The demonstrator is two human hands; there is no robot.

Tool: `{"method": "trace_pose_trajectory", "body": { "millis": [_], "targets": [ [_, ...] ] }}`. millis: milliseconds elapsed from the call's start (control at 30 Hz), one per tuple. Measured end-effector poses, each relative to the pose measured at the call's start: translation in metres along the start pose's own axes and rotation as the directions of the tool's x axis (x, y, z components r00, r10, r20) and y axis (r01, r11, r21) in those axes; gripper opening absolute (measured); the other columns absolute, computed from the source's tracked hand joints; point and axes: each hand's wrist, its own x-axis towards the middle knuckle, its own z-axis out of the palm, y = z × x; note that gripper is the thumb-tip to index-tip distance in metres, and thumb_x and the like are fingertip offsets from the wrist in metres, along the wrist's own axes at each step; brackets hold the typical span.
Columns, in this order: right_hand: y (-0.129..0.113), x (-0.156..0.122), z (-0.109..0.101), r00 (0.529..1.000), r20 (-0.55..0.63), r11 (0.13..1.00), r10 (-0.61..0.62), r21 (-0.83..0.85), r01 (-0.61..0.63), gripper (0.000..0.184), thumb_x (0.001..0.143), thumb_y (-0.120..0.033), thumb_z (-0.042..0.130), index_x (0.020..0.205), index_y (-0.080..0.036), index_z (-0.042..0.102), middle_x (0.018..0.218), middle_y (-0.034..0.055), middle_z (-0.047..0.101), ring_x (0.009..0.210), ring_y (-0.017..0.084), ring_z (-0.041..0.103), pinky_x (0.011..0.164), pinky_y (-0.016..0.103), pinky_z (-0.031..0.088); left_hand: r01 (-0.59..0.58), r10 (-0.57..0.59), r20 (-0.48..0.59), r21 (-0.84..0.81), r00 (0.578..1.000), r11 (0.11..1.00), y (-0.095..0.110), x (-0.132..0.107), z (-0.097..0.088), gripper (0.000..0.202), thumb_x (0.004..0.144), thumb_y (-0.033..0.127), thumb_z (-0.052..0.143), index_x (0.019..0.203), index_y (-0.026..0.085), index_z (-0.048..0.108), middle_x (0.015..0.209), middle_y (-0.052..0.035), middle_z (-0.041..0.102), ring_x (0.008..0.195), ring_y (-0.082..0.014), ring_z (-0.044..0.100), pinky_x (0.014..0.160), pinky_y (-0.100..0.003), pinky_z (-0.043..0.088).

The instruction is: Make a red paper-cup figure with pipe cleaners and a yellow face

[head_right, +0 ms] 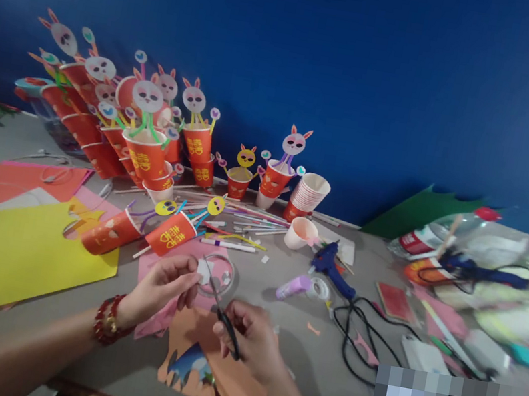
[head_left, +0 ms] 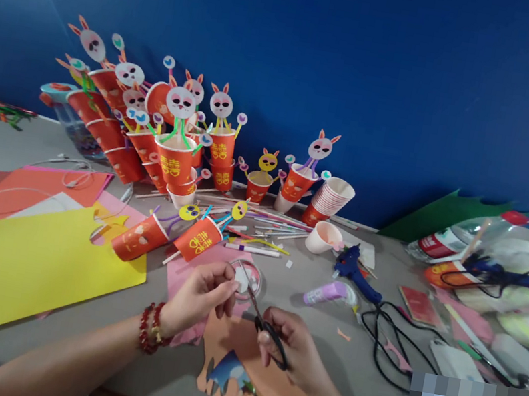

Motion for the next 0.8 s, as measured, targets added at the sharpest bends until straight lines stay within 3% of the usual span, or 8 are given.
{"method": "trace_pose_trajectory", "body": {
  "millis": [200,433,800],
  "targets": [
    [0.0022,0.0011,0.0006,0.999,-0.023,1.0,-0.022,0.008,0.022,0.057,0.074,-0.071,0.07,0.062,-0.02,0.047,0.049,-0.0051,0.053,0.039,0.008,0.048,0.041,0.019,0.033,-0.018,0.018,-0.01,0.024,1.0,1.0,0.0013,-0.0001,-0.0015,0.038,0.084,0.051,0.069,0.073,0.018,0.054,0.051,0.0025,0.062,0.042,-0.0081,0.052,0.043,-0.017,0.042],
    [0.0007,0.0019,0.0029,0.999,-0.038,0.998,0.037,0.059,-0.035,0.056,0.07,-0.067,0.076,0.061,-0.021,0.044,0.048,-0.0081,0.046,0.039,0.008,0.049,0.04,0.018,0.032,-0.015,0.016,-0.023,0.051,1.0,0.999,-0.001,0.0003,-0.0023,0.035,0.087,0.047,0.066,0.074,0.018,0.054,0.052,0.0025,0.061,0.045,-0.0089,0.052,0.045,-0.019,0.042],
    [-0.0011,0.0018,0.0034,0.998,-0.057,0.998,-0.037,0.051,0.039,0.057,0.067,-0.071,0.074,0.064,-0.019,0.05,0.05,-0.0082,0.049,0.044,0.008,0.046,0.042,0.018,0.031,0.015,-0.014,-0.042,0.032,0.999,0.999,-0.0084,-0.0056,-0.0049,0.026,0.09,0.042,0.065,0.084,0.019,0.056,0.06,0.0024,0.062,0.054,-0.0108,0.054,0.051,-0.02,0.044]
  ]
}}
